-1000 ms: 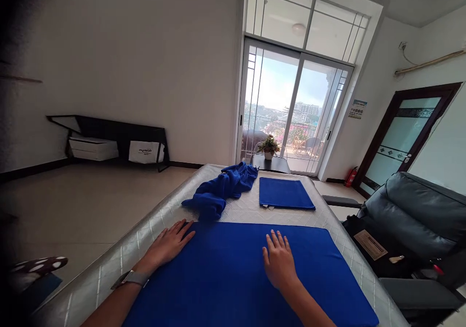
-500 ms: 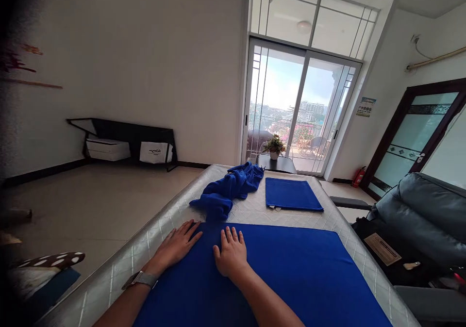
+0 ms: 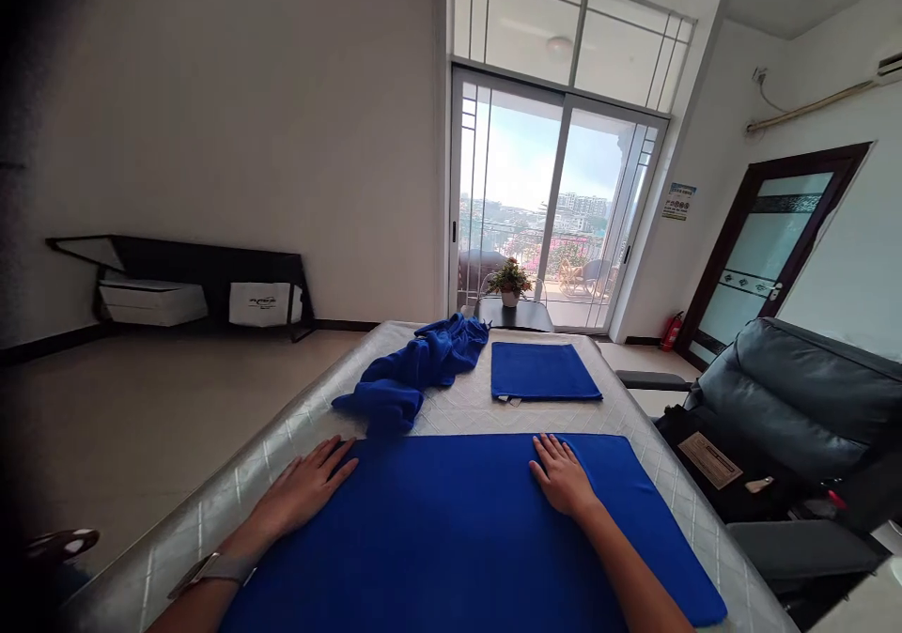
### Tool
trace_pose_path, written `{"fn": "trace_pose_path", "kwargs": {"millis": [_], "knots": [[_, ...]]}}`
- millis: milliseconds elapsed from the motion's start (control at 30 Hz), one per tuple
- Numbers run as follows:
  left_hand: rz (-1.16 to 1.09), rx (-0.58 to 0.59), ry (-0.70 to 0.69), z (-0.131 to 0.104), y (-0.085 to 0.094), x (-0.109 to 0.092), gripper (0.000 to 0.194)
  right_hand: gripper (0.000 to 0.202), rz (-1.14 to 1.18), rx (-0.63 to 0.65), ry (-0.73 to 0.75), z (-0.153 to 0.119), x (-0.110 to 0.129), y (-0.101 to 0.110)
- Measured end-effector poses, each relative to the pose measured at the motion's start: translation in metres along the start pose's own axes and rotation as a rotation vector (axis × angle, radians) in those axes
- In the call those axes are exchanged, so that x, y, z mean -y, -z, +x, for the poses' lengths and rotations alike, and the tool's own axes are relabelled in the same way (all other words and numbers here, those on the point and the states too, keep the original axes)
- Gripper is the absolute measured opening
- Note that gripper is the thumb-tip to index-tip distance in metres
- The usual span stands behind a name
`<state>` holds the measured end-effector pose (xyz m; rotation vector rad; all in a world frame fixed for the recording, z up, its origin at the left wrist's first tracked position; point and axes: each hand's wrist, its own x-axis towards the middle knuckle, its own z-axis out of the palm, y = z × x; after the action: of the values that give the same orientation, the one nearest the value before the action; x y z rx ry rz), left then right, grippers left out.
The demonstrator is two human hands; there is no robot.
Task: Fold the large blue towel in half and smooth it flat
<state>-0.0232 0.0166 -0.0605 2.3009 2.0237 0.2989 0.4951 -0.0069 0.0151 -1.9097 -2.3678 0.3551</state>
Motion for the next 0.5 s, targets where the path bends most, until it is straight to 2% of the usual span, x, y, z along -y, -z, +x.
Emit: {"fn": "trace_pose_path", "kwargs": {"millis": [167,267,367,500], "knots": [[-0.003,-0.01,0.068,0.001,0.009,-0.009,0.064,0.07,-0.046,-0.097,-0.204,-0.019,-0.093,0.01],[0.018,-0.006,0.062,0.002,0.008,-0.011,0.064,0.069,-0.074,-0.163,-0.292,-0.028,-0.136,0.009],[0.037,0.011,0.064,0.004,0.004,-0.007,0.066,0.069,-0.092,-0.169,-0.336,-0.027,-0.16,0.007],[0.05,0.013,0.045,0.008,-0.005,0.006,0.066,0.067,-0.112,-0.131,-0.37,-0.021,-0.166,0.002]]}}
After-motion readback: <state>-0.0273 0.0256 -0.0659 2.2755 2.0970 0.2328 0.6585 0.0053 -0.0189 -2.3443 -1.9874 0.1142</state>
